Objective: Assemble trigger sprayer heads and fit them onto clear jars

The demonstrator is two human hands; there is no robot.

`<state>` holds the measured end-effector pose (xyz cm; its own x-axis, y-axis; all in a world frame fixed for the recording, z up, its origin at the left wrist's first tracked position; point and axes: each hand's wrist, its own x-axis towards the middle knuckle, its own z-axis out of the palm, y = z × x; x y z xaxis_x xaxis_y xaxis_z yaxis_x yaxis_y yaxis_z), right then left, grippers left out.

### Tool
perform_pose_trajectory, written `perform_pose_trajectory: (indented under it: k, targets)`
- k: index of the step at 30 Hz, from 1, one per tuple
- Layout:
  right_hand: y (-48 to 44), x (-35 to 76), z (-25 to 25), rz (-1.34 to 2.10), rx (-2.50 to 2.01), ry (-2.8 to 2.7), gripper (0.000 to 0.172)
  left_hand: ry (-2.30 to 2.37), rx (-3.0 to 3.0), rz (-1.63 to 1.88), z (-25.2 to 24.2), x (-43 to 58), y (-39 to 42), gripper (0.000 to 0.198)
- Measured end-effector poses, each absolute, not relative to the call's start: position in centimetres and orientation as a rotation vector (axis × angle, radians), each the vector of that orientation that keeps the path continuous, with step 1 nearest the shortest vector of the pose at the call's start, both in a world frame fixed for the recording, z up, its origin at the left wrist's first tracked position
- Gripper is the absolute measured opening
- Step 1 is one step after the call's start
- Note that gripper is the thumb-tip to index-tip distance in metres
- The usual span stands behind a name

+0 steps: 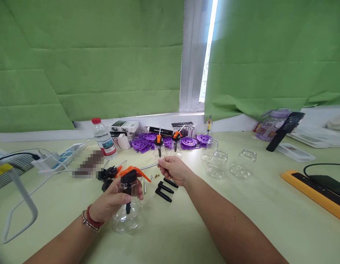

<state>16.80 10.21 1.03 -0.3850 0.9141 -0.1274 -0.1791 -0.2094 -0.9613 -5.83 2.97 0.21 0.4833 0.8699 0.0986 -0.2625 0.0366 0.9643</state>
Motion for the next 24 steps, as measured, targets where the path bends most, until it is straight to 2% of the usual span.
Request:
perform_pose_trajectory:
  k: [5, 9, 13, 16, 24]
  targets:
    - [11.1, 17.3, 0.3, 1.450, -0.921, -1.250, 0.028, 0.553, 1.176, 1.013, 0.4, -5.9, 3.1, 0.047]
    - [11.3, 16.9, -1.1, 1.074, -1.210, -1.737, 0.011, 0.602, 1.091, 1.139, 0.9, -5.7, 3.0, 0.037]
    - [10.6, 15.4, -2.0, 0.705, -1.317, -2.255, 0.022, 0.746, 1.075, 1.268, 1.0, -5.5, 3.0, 0.023]
    - [10.4, 14.3, -2.3, 0.517, -1.445, -2.400, 0.022, 0.778, 1.075, 1.267, 0.9, -5.5, 3.0, 0.020]
    - [10.8, 14.9, -1.3, 0.525, -1.464, -2.359, 0.021, 0.773, 1.066, 1.277, 1.0, -5.3, 2.8, 0.032]
